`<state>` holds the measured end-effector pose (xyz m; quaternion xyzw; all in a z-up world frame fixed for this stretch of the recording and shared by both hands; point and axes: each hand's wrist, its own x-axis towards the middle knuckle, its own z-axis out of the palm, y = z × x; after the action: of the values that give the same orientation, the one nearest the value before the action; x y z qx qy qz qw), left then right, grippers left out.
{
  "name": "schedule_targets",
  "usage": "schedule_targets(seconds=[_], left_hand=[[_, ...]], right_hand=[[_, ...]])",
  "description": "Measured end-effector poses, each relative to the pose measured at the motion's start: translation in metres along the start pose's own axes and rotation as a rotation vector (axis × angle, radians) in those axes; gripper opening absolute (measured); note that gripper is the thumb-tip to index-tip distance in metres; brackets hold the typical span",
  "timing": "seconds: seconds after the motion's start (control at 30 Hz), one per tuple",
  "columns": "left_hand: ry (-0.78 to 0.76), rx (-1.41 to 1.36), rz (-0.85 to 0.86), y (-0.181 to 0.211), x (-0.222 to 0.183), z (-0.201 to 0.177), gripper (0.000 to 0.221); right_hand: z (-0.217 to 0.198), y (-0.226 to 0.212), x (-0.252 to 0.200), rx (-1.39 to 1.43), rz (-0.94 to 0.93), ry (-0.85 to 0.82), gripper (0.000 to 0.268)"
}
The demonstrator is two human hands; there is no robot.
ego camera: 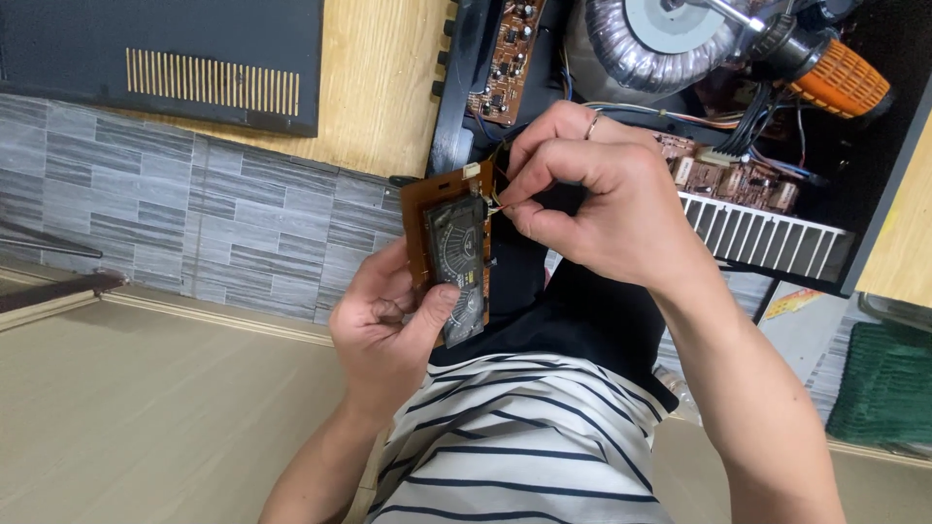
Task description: Connecting wire harnesses to a display circuit board and installing it into the chassis of an electronic amplifier.
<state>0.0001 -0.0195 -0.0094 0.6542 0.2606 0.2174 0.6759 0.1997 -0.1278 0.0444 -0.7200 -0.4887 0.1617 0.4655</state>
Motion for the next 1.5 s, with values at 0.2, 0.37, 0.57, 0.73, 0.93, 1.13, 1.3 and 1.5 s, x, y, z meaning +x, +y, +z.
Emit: schedule_targets(seconds=[0.2, 0.37, 0.57, 0.73, 0.93, 1.13, 1.3, 1.5], left_hand=[[0.020, 0.030, -0.010, -0.001, 0.000, 0.000, 0.047], [0.010, 0.109, 0.059, 0.001, 0.001, 0.000, 0.047], [0.019, 0.150, 0.067, -0.001, 0.000, -0.002, 0.045], [0.011, 0.124, 0.083, 0.002, 0.001, -0.001, 0.044], [0.008, 0.121, 0.057, 0.005, 0.002, 0.000, 0.044], [0.006, 0.132, 0.057, 0.003, 0.001, -0.004, 0.046], [0.076, 0.243, 0.023, 0.003, 0.001, -0.003, 0.045], [0.048, 0.140, -0.014, 0.000, 0.001, -0.005, 0.050]], right_hand=[[0.001, 0.004, -0.001, -0.010, -0.020, 0.012, 0.015], [0.002, 0.006, -0.002, -0.024, -0.008, 0.013, 0.015], [0.003, 0.008, -0.002, -0.032, 0.009, 0.011, 0.016], [0.002, 0.009, -0.002, -0.055, 0.002, 0.004, 0.016], [0.002, 0.009, -0.001, -0.030, -0.010, 0.008, 0.016], [0.003, 0.011, -0.001, -0.043, -0.012, 0.008, 0.014], [0.000, 0.007, 0.000, -0.031, 0.007, -0.017, 0.010], [-0.004, 0.005, 0.004, 0.057, 0.004, -0.042, 0.010]])
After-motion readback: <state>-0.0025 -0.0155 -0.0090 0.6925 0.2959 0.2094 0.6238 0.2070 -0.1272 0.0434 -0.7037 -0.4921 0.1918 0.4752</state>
